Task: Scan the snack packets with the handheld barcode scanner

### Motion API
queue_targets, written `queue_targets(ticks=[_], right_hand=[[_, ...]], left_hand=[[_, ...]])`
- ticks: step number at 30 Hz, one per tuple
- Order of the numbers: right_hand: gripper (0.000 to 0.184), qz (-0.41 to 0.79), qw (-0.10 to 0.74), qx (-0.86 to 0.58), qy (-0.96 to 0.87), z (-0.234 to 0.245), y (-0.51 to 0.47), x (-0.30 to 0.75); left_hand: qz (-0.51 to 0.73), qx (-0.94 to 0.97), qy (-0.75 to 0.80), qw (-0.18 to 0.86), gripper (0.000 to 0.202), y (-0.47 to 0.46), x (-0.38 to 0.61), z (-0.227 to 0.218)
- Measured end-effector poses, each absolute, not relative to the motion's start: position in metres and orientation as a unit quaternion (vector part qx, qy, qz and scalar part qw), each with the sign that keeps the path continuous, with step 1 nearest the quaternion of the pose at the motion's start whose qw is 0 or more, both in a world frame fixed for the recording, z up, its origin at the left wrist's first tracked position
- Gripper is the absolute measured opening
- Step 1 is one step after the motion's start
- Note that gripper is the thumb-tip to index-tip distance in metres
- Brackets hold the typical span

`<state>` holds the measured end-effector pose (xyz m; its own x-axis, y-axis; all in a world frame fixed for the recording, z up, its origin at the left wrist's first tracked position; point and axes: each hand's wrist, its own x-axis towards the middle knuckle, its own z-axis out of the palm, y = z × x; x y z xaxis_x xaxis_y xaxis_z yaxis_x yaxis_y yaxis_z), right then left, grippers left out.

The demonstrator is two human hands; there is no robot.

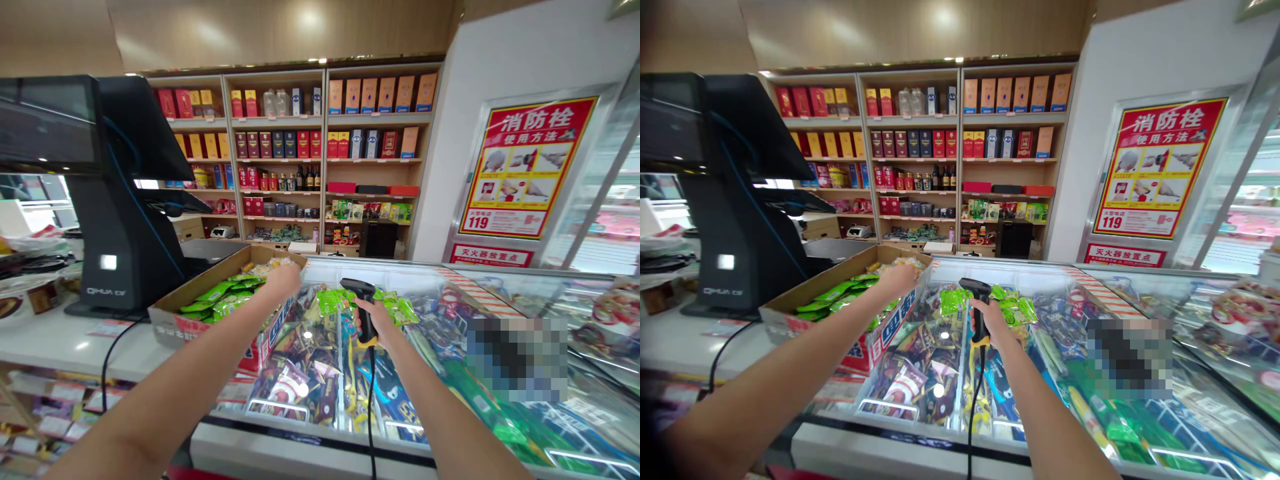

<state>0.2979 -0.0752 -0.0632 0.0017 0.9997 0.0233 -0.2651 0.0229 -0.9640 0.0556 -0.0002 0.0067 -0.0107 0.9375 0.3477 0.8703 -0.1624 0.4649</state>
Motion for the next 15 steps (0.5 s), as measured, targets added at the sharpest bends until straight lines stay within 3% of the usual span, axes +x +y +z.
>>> queue_targets(ticks=[3, 7, 10, 15], right_hand=[[0.028, 0.543, 0.534, -0.445, -0.471, -0.072, -0.077, 0.298], [0.029, 0.521, 0.528, -0.449, -0.498, -0.072, -0.08, 0.294], [0.027, 0.508, 0.526, -0.453, -0.51, -0.071, -0.082, 0.292], [0.024, 0.501, 0.53, -0.461, -0.506, -0.073, -0.083, 0.29]], left_hand=[[0.146, 0.691, 0.708, -0.029, 0.026, 0.006, 0.003, 0.019], [0.027, 0.735, 0.678, 0.004, 0.036, 0.012, -0.022, -0.001], [0.008, 0.763, 0.646, 0.022, 0.041, 0.016, -0.017, -0.015], [0.072, 0.771, 0.632, 0.027, 0.032, 0.024, -0.013, -0.022]])
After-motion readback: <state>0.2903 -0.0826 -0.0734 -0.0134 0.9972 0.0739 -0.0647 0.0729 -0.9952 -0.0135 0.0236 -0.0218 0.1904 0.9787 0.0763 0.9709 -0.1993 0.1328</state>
